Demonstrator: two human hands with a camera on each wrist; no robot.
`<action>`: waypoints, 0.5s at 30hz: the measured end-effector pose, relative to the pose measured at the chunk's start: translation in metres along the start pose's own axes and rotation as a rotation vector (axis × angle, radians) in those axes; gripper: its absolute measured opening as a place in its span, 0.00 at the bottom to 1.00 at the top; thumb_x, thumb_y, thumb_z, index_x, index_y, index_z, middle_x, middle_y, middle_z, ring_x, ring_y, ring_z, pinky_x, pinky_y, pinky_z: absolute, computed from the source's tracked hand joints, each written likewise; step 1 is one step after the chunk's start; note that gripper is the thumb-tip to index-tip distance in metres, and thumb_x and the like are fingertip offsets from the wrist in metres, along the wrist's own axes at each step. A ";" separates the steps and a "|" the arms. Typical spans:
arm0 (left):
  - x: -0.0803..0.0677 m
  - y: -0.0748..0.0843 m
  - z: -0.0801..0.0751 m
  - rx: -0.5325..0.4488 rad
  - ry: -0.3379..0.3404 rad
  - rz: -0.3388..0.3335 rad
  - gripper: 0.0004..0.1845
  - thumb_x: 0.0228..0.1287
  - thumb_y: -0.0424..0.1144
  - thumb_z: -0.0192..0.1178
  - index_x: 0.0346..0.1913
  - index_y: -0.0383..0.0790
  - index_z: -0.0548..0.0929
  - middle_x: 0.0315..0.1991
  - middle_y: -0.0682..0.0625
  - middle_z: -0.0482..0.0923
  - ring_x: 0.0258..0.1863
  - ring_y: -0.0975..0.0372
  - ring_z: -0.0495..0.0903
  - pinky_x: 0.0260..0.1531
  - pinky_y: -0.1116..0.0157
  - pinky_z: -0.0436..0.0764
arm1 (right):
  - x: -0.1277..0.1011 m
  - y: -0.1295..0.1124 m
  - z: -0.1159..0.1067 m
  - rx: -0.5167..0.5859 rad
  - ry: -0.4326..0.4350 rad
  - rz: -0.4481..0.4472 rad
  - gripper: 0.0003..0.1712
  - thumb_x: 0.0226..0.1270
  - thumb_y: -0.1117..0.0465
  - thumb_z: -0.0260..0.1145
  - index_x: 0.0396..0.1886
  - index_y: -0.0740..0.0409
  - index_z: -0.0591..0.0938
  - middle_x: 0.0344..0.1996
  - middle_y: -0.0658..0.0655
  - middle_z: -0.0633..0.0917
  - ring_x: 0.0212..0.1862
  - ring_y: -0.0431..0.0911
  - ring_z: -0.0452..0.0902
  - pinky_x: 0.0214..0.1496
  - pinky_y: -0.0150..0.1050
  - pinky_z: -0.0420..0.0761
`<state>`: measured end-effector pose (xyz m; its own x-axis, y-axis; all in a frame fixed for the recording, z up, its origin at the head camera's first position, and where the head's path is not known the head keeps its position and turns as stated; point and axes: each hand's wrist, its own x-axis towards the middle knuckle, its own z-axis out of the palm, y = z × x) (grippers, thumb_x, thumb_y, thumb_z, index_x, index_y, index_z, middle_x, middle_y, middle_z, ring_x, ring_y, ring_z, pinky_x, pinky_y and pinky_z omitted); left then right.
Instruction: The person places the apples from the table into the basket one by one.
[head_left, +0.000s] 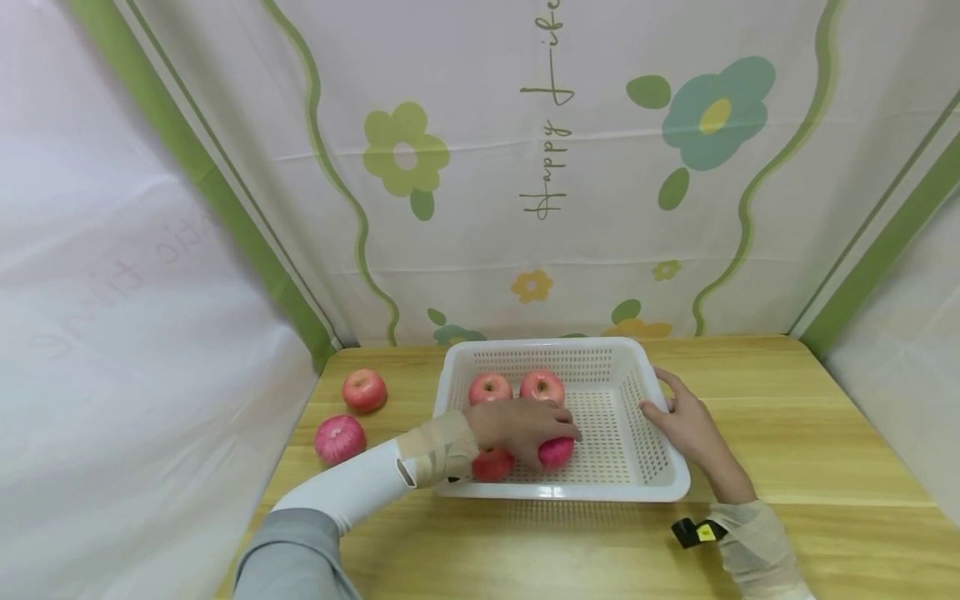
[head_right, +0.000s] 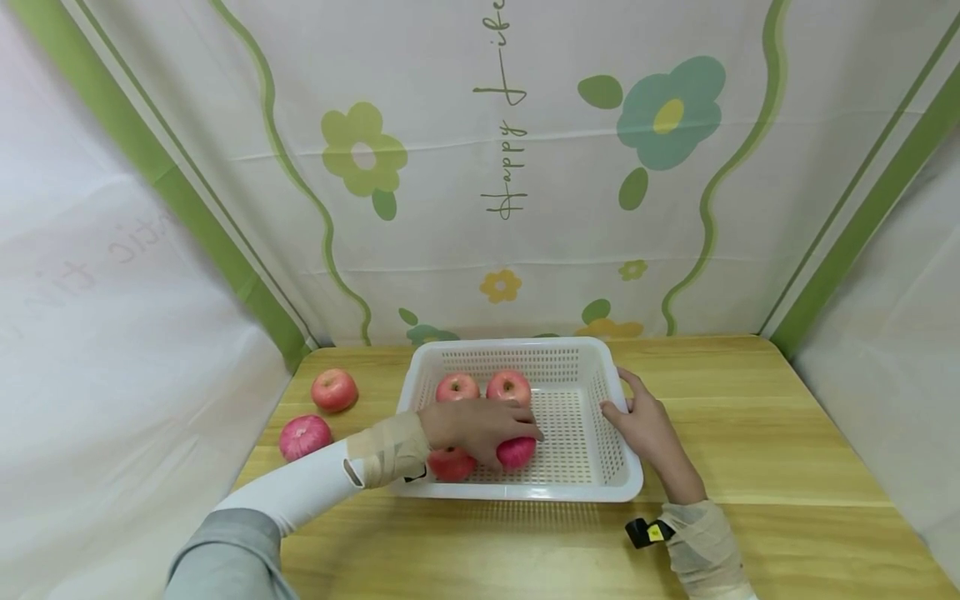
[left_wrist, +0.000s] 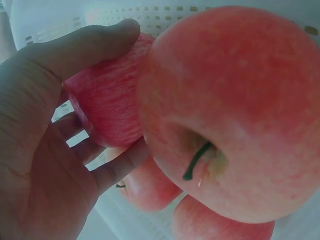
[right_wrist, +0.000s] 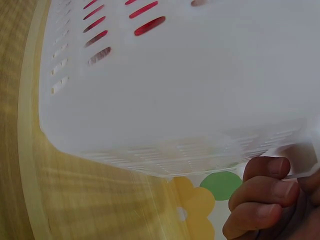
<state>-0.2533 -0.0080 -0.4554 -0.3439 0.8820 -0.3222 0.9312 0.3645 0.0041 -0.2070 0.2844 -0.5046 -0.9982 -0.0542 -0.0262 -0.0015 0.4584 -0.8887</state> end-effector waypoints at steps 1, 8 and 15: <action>0.000 0.000 0.000 -0.001 -0.002 -0.001 0.36 0.65 0.48 0.72 0.76 0.53 0.74 0.72 0.56 0.74 0.67 0.65 0.74 0.67 0.70 0.75 | 0.000 0.000 0.000 -0.001 0.000 0.000 0.46 0.81 0.59 0.62 0.87 0.63 0.48 0.41 0.74 0.89 0.34 0.57 0.92 0.30 0.48 0.92; 0.002 0.003 0.001 0.022 -0.004 0.006 0.36 0.66 0.48 0.72 0.76 0.55 0.74 0.72 0.57 0.74 0.65 0.66 0.75 0.65 0.71 0.76 | -0.001 0.000 0.001 -0.009 0.002 0.004 0.46 0.81 0.58 0.62 0.87 0.64 0.48 0.41 0.74 0.89 0.34 0.57 0.92 0.29 0.48 0.92; 0.000 0.003 0.002 0.026 -0.010 0.005 0.37 0.63 0.51 0.73 0.75 0.55 0.74 0.68 0.57 0.75 0.58 0.66 0.75 0.60 0.71 0.78 | -0.001 0.000 0.000 -0.007 -0.001 -0.007 0.46 0.82 0.58 0.61 0.86 0.66 0.47 0.40 0.74 0.89 0.34 0.58 0.92 0.29 0.48 0.91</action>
<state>-0.2502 -0.0071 -0.4576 -0.3383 0.8805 -0.3320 0.9357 0.3522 -0.0194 -0.2063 0.2849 -0.5049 -0.9981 -0.0579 -0.0204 -0.0089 0.4647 -0.8854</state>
